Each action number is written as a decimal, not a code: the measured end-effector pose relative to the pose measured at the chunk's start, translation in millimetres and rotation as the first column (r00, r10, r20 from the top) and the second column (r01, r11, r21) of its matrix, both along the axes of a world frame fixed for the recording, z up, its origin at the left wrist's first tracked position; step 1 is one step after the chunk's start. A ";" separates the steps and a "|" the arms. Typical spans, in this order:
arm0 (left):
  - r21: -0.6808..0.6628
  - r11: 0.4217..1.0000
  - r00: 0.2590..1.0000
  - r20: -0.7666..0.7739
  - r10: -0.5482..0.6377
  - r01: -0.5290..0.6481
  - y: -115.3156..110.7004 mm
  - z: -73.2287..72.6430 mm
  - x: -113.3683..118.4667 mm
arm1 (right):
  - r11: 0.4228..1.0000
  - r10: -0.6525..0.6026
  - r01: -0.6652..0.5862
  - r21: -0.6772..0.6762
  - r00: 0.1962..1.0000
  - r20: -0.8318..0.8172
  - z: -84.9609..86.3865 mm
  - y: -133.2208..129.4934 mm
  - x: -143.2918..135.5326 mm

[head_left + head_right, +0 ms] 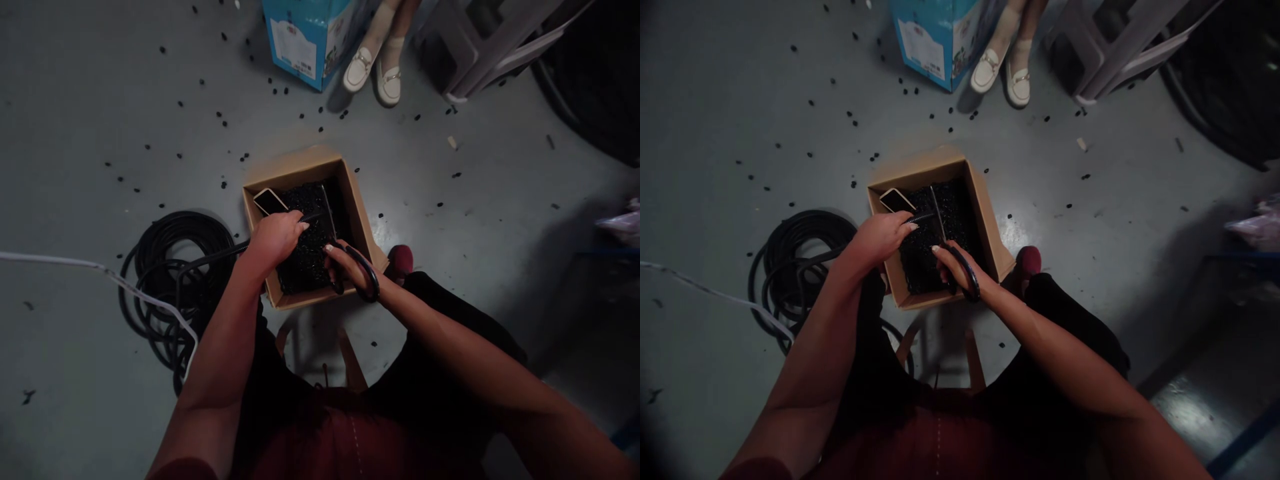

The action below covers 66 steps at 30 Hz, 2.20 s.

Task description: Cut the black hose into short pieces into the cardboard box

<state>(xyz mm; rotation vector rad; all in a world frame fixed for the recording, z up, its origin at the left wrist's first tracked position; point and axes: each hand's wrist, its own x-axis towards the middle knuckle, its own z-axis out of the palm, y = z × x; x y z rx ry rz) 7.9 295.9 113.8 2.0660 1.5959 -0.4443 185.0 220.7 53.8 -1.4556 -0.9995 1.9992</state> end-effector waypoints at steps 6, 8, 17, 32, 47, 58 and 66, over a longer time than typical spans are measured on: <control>-0.005 1.000 1.000 -0.011 0.012 -0.012 -1.4 -0.9 0.0 | 0.998 -0.013 0.010 0.069 0.999 0.035 -2.2 -2.4 0.0; -0.007 1.000 1.000 -0.015 0.006 -0.006 -1.6 -1.5 0.1 | 0.998 -0.030 0.028 0.057 0.999 0.035 -2.1 -3.6 -0.9; -0.024 1.000 0.999 -0.047 0.017 -0.018 -0.5 -3.9 -3.2 | 0.999 -0.042 0.042 -0.011 0.999 0.015 -3.2 -4.6 -4.1; -0.044 0.999 0.996 -0.089 -0.018 0.014 -1.7 -8.5 -11.0 | 0.982 -0.065 0.059 -0.181 0.997 -0.028 -10.3 -19.0 -13.5; -0.010 0.984 0.956 0.234 0.176 -0.178 8.7 5.1 -13.2 | 0.994 -0.100 0.097 0.054 0.993 0.064 -3.7 -6.9 -4.8; 0.000 0.994 0.974 0.201 0.104 -0.106 7.9 4.8 -7.6 | 0.994 0.024 -0.035 0.108 0.994 0.103 -1.4 -11.9 -3.4; -0.034 0.994 0.972 0.210 0.105 -0.100 6.9 7.7 -2.2 | 0.989 0.050 -0.061 0.132 0.995 0.081 2.2 -9.1 -3.7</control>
